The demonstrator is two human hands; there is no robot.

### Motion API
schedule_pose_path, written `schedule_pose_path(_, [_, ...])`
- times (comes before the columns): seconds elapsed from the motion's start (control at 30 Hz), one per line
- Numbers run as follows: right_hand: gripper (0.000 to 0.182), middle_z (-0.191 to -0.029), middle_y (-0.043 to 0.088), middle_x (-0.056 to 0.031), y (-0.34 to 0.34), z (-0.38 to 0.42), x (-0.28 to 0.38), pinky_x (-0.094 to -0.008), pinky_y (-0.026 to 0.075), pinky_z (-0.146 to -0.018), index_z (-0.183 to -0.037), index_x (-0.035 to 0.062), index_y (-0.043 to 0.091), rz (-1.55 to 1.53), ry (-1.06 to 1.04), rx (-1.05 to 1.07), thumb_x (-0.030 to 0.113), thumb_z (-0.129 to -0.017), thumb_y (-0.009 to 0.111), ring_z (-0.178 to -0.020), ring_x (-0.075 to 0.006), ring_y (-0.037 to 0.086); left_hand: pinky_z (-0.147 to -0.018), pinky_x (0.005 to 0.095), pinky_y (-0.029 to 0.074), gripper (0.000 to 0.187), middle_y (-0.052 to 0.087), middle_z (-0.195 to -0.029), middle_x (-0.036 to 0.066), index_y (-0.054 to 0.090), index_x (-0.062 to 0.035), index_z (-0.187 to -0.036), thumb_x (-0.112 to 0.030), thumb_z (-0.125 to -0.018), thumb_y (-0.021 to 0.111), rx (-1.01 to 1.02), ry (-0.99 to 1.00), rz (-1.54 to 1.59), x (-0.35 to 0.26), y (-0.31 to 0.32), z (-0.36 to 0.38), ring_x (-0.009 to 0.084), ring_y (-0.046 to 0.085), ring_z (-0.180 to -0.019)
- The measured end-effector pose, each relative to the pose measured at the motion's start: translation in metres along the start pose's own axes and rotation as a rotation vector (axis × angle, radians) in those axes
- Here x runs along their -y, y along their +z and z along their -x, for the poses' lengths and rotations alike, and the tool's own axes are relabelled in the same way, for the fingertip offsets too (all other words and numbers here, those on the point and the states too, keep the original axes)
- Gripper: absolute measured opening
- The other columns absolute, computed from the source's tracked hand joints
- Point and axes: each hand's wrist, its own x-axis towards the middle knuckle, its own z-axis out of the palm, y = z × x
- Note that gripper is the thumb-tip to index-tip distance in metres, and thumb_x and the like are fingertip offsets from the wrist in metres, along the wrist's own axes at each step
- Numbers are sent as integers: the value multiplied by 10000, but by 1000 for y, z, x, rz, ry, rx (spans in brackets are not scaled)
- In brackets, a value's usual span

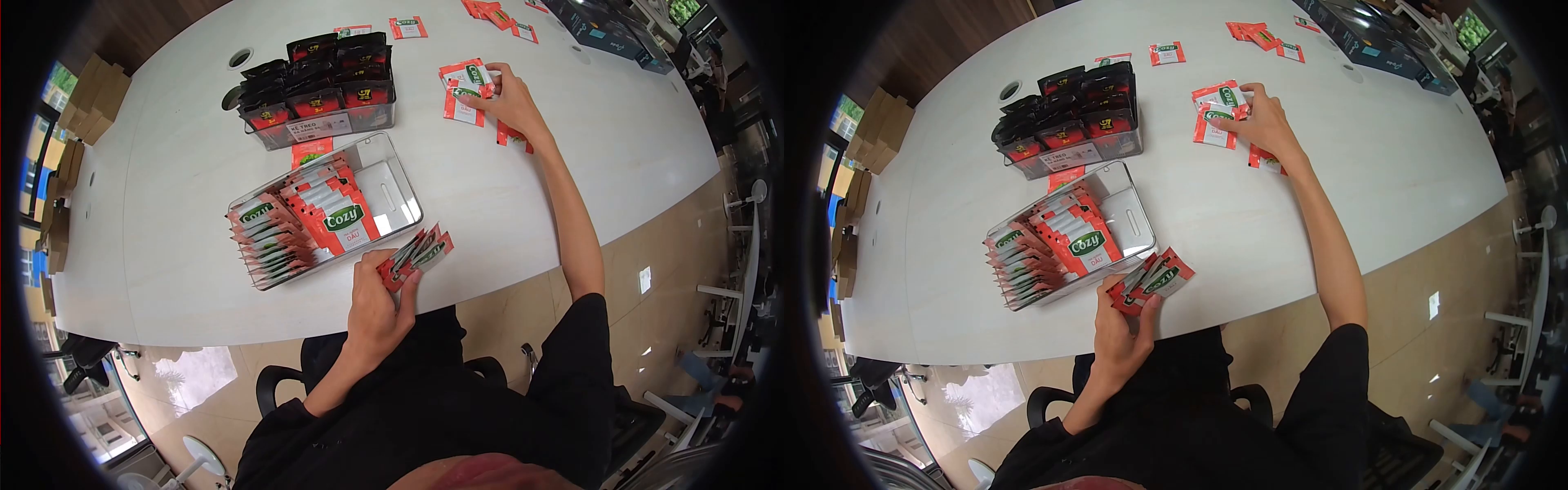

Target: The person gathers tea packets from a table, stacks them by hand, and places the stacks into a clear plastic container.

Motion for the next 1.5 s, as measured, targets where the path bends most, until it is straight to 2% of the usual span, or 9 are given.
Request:
schedule_pose_path(0.2, [805,-1034,676,-182,6,-4,-8,-331,534,-868,-1266,-54,590,-225,-79,99,474,-726,868,-923,-244,671,-777,398,468,378,568,-1014,182,507,72,-1169,-2,-867,723,-12,-17,-26,0,0,1,338,562,-865])
schedule_pose_path(0.27, [545,-975,657,-130,8,2,1,-339,534,-823,-1190,-33,614,-430,-227,2,356,-853,794,-884,-219,646,-774,399,467,376,566,-1011,183,507,71,-1169,-2,-868,721,-20,-7,-19,0,1,0,339,561,-862])
schedule_pose_path(0.47, [269,-952,617,-50,-32,21,33,-315,514,-844,-1129,-26,588,-327,-481,57,160,-958,679,-815,-151,554,-799,401,477,374,565,-1025,204,492,71,-1193,-1,-888,697,2,1,-40,1,-2,1,366,576,-893])
schedule_pose_path(0.8, [275,-825,589,-66,-55,193,44,-289,447,-614,-1124,-9,619,-526,-341,-8,52,-877,723,-689,-152,521,-893,426,495,466,581,-1158,306,353,63,-1328,-13,-955,622,22,-203,266,8,-6,4,454,615,-1068])
schedule_pose_path(0.87, [278,-826,579,-71,-58,205,73,-306,440,-599,-1112,15,634,-338,-319,254,52,-856,735,-646,-175,527,-839,394,505,440,630,-1095,279,338,61,-1289,-30,-964,620,10,-158,254,8,-4,2,392,656,-986])
schedule_pose_path(1.13, [339,-888,563,-103,-24,220,104,-369,482,-657,-1154,32,610,-279,-366,105,53,-841,739,-698,-223,579,-992,338,395,345,508,-1257,230,302,38,-1315,-107,-1050,469,226,-125,271,13,-21,0,262,531,-1105])
schedule_pose_path(1.23, [423,-926,569,-116,-19,221,105,-374,492,-679,-1214,38,576,-338,-376,79,34,-827,748,-744,-227,595,-1026,432,373,447,509,-1199,253,321,87,-1376,-201,-1055,440,256,-122,411,4,-31,-6,373,489,-1158])
schedule_pose_path(1.37, [460,-969,574,-112,-14,220,101,-367,509,-708,-1241,27,571,-306,-417,73,31,-819,755,-763,-217,605,-1036,438,363,539,474,-1269,250,308,77,-1401,-274,-1034,493,209,21,347,16,-25,-1,379,473,-1168])
schedule_pose_path(1.5, [470,-1020,582,-100,-15,219,105,-353,520,-723,-1237,9,584,-357,-489,83,6,-802,763,-778,-200,614,-1031,427,377,502,503,-1238,239,353,50,-1379,-223,-1016,567,198,-107,379,10,-21,-2,368,495,-1149])
